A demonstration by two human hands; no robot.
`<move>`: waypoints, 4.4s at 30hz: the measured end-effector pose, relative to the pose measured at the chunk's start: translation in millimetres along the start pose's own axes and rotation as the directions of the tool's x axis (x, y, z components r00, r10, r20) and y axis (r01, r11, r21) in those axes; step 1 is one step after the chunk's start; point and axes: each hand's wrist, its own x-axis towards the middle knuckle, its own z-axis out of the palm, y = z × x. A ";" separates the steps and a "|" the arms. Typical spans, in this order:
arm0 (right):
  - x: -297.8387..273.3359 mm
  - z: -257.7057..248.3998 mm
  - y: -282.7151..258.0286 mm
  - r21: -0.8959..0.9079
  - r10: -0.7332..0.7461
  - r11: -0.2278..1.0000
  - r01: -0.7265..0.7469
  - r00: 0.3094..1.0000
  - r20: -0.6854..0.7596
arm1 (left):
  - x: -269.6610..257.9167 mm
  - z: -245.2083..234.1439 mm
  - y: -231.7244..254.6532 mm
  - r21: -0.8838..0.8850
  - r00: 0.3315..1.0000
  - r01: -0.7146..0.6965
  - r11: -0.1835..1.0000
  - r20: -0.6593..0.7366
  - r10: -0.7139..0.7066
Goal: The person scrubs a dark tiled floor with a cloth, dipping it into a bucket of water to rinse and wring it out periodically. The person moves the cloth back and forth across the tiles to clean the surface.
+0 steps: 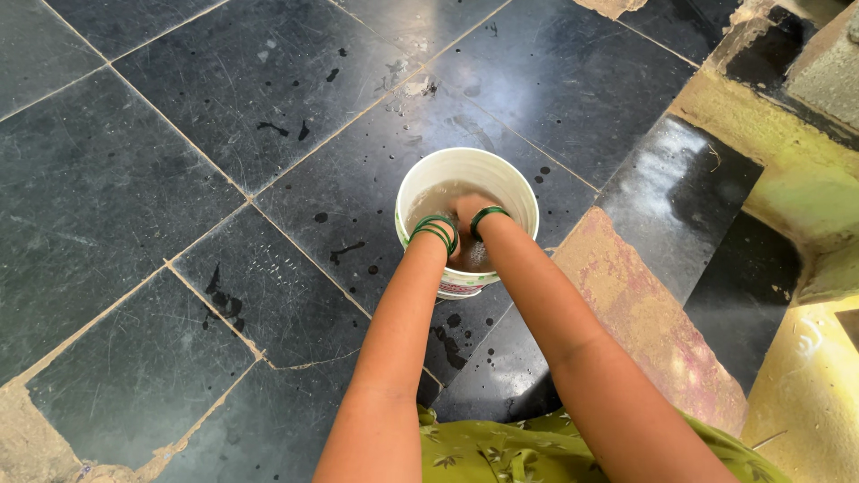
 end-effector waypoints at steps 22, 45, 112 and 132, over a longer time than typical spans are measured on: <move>-43.4 -39.9 -22.0 0.150 -0.080 0.973 0.175 0.868 -0.491 | -5.5 9.5 -2.4 -0.110 0.973 0.162 0.981 -0.148 -0.177; -78.4 -79.2 -47.1 0.236 -0.148 0.883 0.405 0.719 -0.679 | -5.3 3.3 1.1 -0.089 0.981 0.191 0.978 -0.024 -0.193; -183.0 -174.5 -9.7 0.706 -0.194 -0.653 0.276 0.839 -0.508 | -79.7 -71.5 -2.3 -0.824 0.888 0.228 -0.519 -0.042 0.457; -122.3 -132.0 -22.8 0.922 -0.198 -0.330 0.202 0.940 -0.277 | -124.6 -49.0 16.1 -0.967 0.834 0.255 -0.019 0.210 0.511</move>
